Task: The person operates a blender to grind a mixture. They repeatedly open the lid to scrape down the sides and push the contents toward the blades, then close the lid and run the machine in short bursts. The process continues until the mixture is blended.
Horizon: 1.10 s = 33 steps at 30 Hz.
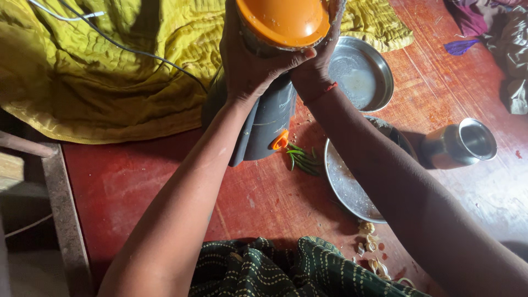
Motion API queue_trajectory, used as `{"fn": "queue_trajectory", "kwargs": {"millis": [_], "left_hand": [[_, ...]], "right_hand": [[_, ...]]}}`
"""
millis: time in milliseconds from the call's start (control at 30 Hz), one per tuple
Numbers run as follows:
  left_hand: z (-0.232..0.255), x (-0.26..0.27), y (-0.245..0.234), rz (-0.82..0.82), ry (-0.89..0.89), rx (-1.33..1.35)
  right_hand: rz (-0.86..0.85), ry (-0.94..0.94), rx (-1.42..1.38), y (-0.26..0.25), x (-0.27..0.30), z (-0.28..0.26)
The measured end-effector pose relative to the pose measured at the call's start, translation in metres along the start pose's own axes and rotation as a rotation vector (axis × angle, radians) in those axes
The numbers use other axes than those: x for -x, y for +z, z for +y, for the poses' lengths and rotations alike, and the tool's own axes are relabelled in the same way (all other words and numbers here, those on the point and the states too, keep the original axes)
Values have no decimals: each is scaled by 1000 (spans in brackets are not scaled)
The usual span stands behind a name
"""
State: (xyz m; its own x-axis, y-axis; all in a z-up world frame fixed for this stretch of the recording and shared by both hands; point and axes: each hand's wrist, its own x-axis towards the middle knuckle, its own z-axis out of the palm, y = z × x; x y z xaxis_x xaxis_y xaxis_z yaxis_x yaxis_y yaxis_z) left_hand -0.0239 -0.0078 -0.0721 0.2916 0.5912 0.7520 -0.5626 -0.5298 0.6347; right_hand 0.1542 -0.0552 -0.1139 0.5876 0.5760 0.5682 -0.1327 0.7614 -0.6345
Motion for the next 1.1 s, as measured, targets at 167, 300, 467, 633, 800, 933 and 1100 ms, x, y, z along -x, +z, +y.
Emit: {"fn": "queue_trajectory", "kwargs": {"millis": [167, 300, 467, 633, 800, 933, 1100], "left_hand": [[0, -7, 0, 11, -46, -23], [10, -12, 5, 6, -35, 41], [36, -9, 20, -10, 55, -28], [63, 12, 36, -68, 43, 52], [79, 38, 47, -123, -5, 116], [84, 60, 50, -125, -5, -4], [86, 84, 48, -157, -31, -220]], "right_hand": [[-22, 80, -97, 4, -5, -3], [-8, 116, -90, 0, -10, -13], [-102, 48, 384, 0, -4, -59], [-280, -50, 681, 4, 27, -128], [-321, -172, 803, 0, 60, -162], [-336, -100, 934, -15, 94, -172], [-375, -178, 1238, -40, 131, -173]]}}
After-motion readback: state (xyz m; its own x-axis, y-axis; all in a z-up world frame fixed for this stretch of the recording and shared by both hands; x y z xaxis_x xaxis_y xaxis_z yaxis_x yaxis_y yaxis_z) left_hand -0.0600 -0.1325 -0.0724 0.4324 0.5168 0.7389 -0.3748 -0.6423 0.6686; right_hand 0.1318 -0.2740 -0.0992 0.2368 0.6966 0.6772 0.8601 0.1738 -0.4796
